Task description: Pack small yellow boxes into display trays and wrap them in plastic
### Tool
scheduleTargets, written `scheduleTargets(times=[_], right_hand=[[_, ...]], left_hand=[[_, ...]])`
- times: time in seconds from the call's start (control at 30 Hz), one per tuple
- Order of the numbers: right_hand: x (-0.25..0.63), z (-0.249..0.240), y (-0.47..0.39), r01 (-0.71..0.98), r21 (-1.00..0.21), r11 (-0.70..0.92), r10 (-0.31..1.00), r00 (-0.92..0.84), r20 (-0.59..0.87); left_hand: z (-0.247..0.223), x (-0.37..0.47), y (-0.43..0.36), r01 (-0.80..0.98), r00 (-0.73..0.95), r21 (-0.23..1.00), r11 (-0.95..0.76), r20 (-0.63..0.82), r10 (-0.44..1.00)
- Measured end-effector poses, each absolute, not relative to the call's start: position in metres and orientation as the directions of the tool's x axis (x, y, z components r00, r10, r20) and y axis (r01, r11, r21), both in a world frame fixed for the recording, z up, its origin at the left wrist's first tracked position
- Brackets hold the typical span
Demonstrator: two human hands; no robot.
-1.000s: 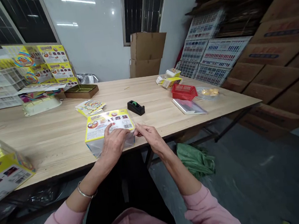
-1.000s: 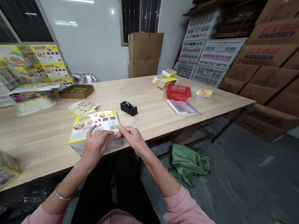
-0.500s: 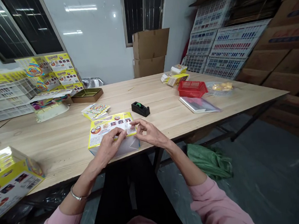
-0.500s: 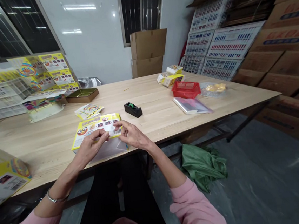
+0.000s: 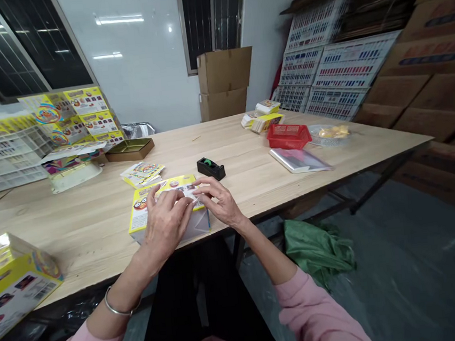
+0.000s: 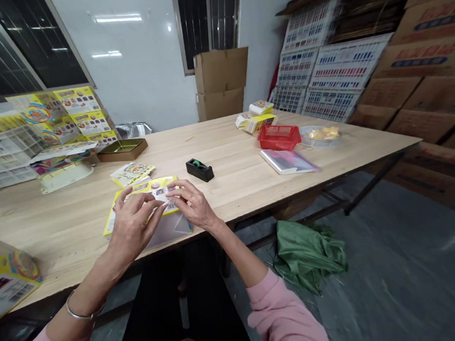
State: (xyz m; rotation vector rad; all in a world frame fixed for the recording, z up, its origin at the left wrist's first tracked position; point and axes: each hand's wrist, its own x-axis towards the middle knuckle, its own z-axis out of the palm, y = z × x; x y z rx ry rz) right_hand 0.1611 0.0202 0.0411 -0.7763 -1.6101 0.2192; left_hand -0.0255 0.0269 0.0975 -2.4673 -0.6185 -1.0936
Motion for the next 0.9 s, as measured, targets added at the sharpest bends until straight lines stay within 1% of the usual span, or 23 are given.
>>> scheduleTargets(times=[0.07,0.13,0.2,0.33,0.37,0.4,0.43,0.5,0.57,0.63,0.73,0.9], right_hand=[[0.16,0.041,0.022,0.243,-0.607,0.757,0.628,-0.012,0.778],[0.159,0.043,0.021,0.137,-0.674,0.726,0.683,-0.029,0.73],[0.16,0.046,0.018,0.078,-0.738,0.671,0.741,-0.039,0.67],[0.159,0.051,0.013,0.038,-0.835,0.549,0.836,-0.033,0.548],[0.158,0.052,0.012,0.041,-0.845,0.532,0.846,-0.022,0.532],[0.157,0.052,0.011,0.047,-0.852,0.521,0.853,-0.006,0.521],[0.156,0.052,0.01,0.054,-0.859,0.51,0.86,0.011,0.511],[0.154,0.051,0.01,0.066,-0.869,0.49,0.869,0.04,0.493],[0.152,0.05,0.01,0.075,-0.87,0.488,0.869,0.055,0.492],[0.151,0.049,0.011,0.093,-0.856,0.509,0.856,0.057,0.514],[0.151,0.049,0.01,0.129,-0.826,0.55,0.827,0.056,0.559],[0.15,0.049,0.008,0.124,-0.828,0.547,0.831,0.038,0.554]], left_hand=[[0.1,-0.025,0.027,0.522,0.606,-0.15,-0.839,0.758,0.242],[0.101,-0.026,0.03,0.502,0.614,-0.087,-0.86,0.737,0.284],[0.099,-0.027,0.036,0.49,0.612,0.026,-0.871,0.701,0.365],[0.09,-0.029,0.048,0.459,0.573,0.282,-0.842,0.631,0.524],[0.087,-0.029,0.05,0.449,0.55,0.315,-0.836,0.64,0.536],[0.085,-0.029,0.051,0.443,0.525,0.322,-0.837,0.664,0.533],[0.082,-0.029,0.051,0.444,0.503,0.3,-0.844,0.696,0.512],[0.078,-0.029,0.048,0.474,0.49,0.191,-0.859,0.753,0.438],[0.076,-0.028,0.045,0.517,0.512,0.07,-0.853,0.773,0.374],[0.075,-0.026,0.043,0.559,0.528,-0.003,-0.829,0.773,0.353],[0.073,-0.023,0.043,0.608,0.535,-0.057,-0.792,0.766,0.356],[0.072,-0.022,0.045,0.643,0.495,-0.088,-0.761,0.806,0.325]])
